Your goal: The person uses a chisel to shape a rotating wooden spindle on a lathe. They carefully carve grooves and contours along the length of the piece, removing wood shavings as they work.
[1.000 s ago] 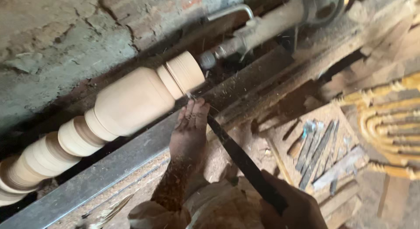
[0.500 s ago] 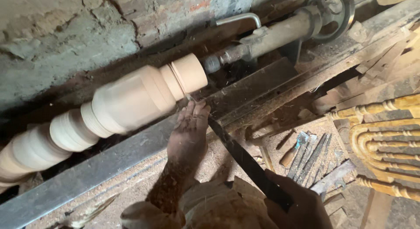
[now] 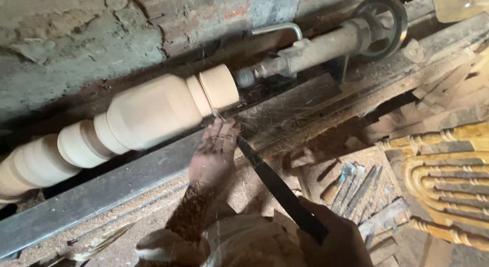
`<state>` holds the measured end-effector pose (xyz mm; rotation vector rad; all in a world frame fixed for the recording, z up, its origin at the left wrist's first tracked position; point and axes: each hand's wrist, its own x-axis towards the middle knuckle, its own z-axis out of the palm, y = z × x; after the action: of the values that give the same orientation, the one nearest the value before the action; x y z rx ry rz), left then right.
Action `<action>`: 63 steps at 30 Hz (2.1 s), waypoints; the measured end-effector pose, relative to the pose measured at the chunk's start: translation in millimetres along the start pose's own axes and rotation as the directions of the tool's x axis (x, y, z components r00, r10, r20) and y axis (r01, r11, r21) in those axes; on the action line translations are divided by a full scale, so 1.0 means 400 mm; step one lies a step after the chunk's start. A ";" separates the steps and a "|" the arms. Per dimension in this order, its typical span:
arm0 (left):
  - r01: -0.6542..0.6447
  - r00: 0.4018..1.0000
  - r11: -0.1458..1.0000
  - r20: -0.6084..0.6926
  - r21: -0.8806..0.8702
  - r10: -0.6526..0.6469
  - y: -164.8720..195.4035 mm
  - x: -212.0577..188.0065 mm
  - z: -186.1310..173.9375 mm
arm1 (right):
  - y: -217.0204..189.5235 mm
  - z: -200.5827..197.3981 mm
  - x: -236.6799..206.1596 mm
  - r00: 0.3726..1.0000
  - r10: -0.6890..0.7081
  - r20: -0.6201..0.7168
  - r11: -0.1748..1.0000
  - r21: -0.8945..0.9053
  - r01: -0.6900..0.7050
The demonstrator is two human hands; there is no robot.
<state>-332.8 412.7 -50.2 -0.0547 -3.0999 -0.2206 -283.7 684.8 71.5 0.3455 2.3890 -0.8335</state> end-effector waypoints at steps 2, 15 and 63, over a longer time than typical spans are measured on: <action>-0.013 1.000 0.988 0.029 0.154 0.008 0.012 0.002 -0.009 | 0.021 -0.001 0.004 0.996 -0.089 0.033 0.996 -0.014 0.089; 0.100 0.995 0.990 0.027 -0.099 -0.098 0.018 0.018 -0.056 | 0.030 0.010 0.022 0.996 -0.002 0.094 1.000 -0.008 0.003; -0.103 0.973 0.977 -0.221 -0.188 0.060 -0.010 0.008 -0.033 | 0.012 0.002 0.003 0.994 -0.097 0.057 0.993 0.069 0.093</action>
<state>-335.9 407.1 -37.4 -0.1530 -2.8438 -0.4971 -282.5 688.0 67.8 0.2311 2.3409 -0.9548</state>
